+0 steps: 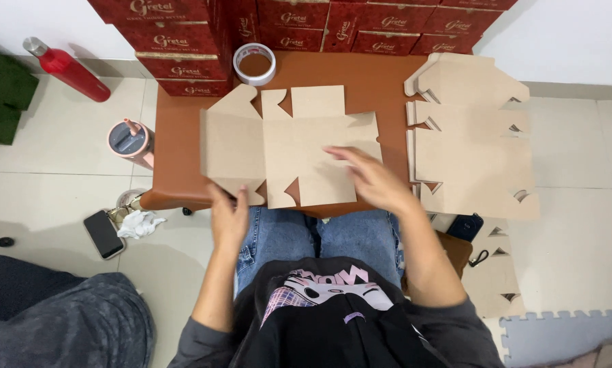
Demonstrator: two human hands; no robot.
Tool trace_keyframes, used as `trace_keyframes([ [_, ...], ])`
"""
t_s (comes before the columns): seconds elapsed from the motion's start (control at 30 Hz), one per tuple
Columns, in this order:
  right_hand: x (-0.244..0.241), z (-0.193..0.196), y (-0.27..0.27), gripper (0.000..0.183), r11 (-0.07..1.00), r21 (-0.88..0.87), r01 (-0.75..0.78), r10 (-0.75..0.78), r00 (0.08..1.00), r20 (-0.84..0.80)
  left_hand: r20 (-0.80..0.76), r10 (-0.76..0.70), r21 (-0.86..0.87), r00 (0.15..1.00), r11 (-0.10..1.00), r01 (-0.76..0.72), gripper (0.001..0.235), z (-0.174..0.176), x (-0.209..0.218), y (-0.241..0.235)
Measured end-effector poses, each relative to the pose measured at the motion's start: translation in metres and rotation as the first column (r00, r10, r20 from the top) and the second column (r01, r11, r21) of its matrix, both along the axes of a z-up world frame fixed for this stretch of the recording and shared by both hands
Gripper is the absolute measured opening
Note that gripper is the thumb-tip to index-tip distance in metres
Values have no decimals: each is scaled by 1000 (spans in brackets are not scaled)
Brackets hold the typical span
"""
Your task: Assembling a cardboard gift box by folding a flat template and inserting a smaller pre-made box.
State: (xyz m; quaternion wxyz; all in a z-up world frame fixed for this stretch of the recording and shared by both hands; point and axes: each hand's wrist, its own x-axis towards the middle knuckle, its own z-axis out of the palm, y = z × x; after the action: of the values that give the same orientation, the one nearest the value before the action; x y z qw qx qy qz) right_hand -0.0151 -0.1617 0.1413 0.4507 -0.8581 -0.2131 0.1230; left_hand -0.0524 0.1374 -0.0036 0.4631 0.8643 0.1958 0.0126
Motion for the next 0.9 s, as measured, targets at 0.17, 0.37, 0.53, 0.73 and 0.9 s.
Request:
trace_keyframes([
  [0.17,-37,-39,-76,61,918,-346,195,-170,980,102,388,-164,503,907,862,-59,88,18,-17,-13],
  [0.37,-47,-88,-73,50,917,-236,321,-245,921,302,91,-835,717,542,433,546,74,46,-5,-72],
  [0.53,-46,-102,-70,49,915,-134,380,-309,876,371,107,-859,621,501,452,641,30,47,19,-81],
  [0.73,-47,-119,-72,44,896,-46,441,-398,845,357,167,-740,558,651,615,557,17,39,35,-88],
  [0.9,-44,-116,-62,28,880,97,465,-446,737,508,185,-696,434,694,691,578,20,52,40,-96],
])
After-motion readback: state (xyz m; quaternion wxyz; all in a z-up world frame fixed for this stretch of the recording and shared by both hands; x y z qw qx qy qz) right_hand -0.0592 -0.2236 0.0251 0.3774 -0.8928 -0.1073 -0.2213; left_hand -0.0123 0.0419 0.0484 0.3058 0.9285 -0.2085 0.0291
